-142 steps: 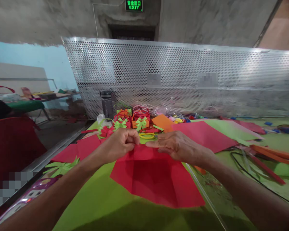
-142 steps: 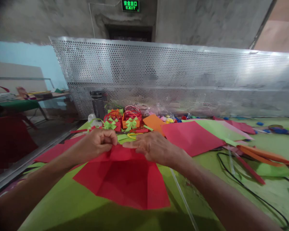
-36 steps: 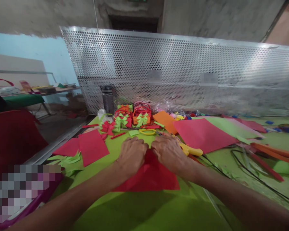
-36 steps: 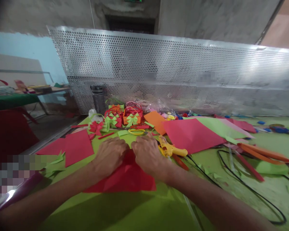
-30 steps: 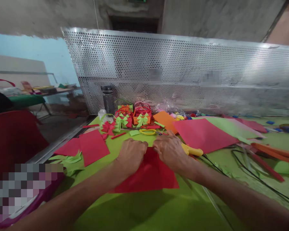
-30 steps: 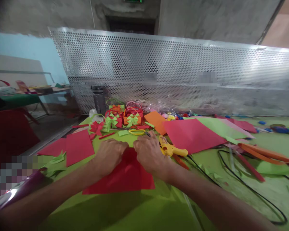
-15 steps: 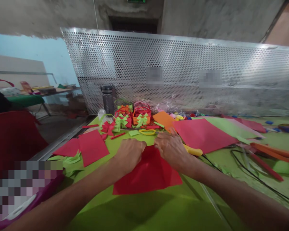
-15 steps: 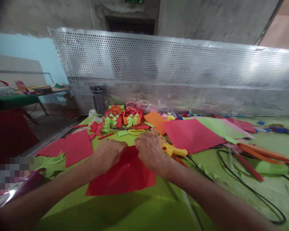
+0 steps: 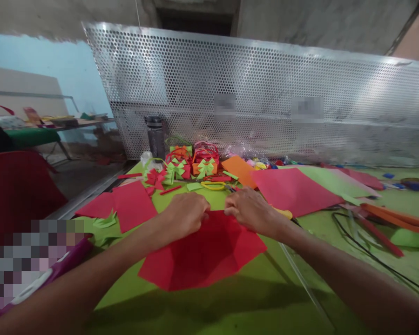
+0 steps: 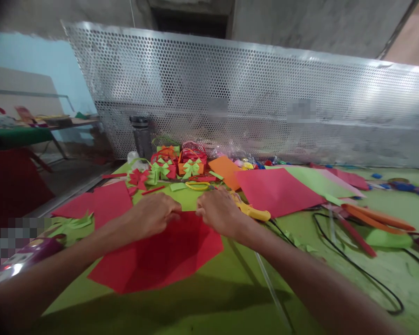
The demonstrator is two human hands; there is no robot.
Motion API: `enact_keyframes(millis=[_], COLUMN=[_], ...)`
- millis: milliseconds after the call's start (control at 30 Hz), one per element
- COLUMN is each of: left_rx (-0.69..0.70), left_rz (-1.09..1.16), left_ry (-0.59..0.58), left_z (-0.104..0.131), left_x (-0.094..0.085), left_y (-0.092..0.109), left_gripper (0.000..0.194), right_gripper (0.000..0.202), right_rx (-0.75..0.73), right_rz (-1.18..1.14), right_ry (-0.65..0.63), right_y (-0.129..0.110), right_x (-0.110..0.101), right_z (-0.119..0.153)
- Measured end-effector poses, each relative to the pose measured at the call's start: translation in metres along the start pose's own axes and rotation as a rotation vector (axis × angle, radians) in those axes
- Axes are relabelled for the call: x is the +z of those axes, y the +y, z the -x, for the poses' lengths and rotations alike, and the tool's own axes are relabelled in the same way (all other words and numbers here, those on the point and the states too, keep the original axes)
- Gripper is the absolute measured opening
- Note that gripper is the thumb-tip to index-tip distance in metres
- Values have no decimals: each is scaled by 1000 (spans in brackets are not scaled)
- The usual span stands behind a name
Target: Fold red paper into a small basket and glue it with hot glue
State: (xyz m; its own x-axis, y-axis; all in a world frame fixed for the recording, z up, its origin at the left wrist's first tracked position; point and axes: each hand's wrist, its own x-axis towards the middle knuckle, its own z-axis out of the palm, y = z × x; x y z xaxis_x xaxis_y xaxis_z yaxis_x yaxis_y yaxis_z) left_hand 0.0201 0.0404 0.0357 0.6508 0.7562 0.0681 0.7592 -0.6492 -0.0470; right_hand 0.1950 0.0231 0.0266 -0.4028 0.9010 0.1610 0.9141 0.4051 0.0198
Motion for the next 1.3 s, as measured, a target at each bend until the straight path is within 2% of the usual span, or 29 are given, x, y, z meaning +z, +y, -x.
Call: enact_keyframes(millis=[167, 333, 500, 933, 1300], left_rx=[8, -1, -22, -68, -93], left_rz=[13, -9, -39, -57, -57], left_ry=[-21, 25, 47, 126, 135], left_z=[1, 1, 2, 3, 2], left_x=[0, 8, 8, 6, 6], left_y=[2, 7, 14, 2, 0], left_gripper=[21, 22, 24, 21, 21], right_gripper=[22, 17, 16, 22, 18], right_rx=[-31, -34, -16, 17, 75], right_rz=[-29, -54, -80, -113, -114], right_ry=[-13, -3, 71, 260, 272], right_y=[2, -12, -23, -12, -10], right_x=[-2, -6, -6, -4, -2], right_z=[3, 3, 6, 6, 4])
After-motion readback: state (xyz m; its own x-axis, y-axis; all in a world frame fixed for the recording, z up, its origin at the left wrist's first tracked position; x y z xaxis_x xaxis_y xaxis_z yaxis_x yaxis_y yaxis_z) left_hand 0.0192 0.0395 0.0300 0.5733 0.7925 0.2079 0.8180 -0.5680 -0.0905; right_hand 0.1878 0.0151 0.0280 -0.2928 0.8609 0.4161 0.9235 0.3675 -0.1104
